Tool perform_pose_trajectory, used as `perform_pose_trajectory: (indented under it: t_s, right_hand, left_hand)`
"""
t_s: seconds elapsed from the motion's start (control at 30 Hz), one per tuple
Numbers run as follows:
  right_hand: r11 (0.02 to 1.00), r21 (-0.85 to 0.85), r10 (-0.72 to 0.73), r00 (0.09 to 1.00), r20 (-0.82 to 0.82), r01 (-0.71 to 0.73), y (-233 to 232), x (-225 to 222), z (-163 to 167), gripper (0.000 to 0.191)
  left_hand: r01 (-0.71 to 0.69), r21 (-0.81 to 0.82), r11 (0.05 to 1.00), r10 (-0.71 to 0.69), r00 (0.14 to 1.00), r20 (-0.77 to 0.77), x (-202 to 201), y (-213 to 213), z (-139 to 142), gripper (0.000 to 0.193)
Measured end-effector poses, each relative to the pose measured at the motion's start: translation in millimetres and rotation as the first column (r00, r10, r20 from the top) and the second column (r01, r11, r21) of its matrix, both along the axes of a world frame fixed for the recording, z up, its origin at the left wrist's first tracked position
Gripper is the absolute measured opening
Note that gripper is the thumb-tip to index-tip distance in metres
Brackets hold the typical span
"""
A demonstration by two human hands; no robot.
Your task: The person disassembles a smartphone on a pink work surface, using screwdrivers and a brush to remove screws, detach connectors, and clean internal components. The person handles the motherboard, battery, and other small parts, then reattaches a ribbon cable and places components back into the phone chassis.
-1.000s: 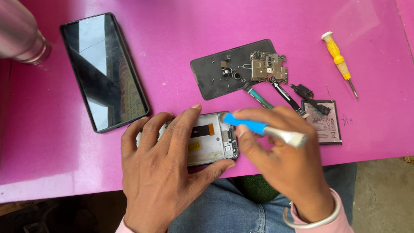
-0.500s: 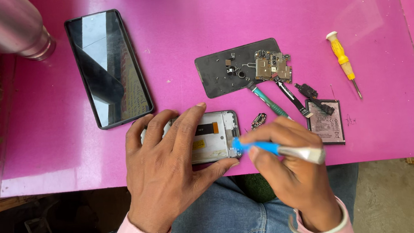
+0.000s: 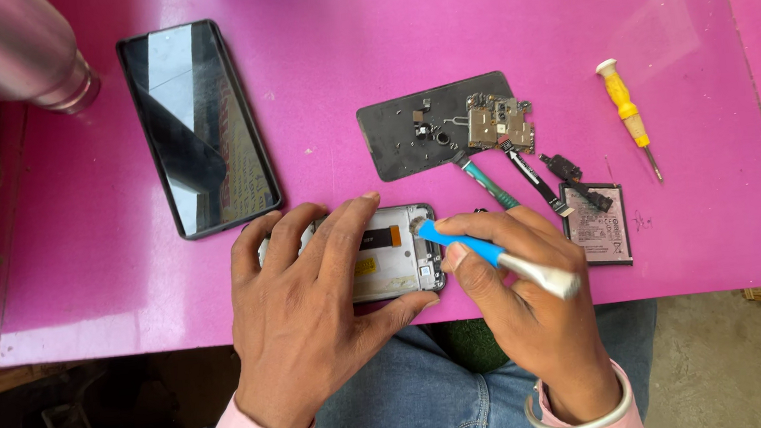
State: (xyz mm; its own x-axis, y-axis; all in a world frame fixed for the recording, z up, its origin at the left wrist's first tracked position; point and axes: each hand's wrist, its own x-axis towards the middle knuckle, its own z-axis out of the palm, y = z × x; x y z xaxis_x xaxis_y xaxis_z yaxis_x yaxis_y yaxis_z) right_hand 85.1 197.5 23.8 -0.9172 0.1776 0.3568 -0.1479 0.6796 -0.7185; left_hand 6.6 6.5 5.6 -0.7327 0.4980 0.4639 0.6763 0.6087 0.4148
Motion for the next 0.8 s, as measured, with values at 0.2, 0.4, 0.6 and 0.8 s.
perform_pose_trajectory:
  t_s: [0.2,0.4,0.6,0.8]
  right_hand:
    - [1.0,-0.003,0.002,0.997,0.082,-0.002,0,1,4,0.014]
    - [0.997,-0.051,0.057,0.996,0.063,-0.053,1,4,4,0.014]
    - [0.995,-0.091,0.043,0.991,0.129,-0.031,10,7,-7,0.018]
    - [0.994,-0.096,0.068,0.992,0.104,-0.058,4,5,-3,0.018]
  left_hand:
    - [0.006,-0.003,1.0,-0.006,1.0,0.007,1,-1,1,0.088]
    - [0.013,-0.003,1.0,-0.013,1.0,0.008,0,-1,0,0.086]
    - [0.009,-0.006,1.0,-0.009,1.0,0.004,1,0,0,0.086]
    - [0.007,0.002,1.0,-0.007,1.0,0.012,0,-1,-1,0.084]
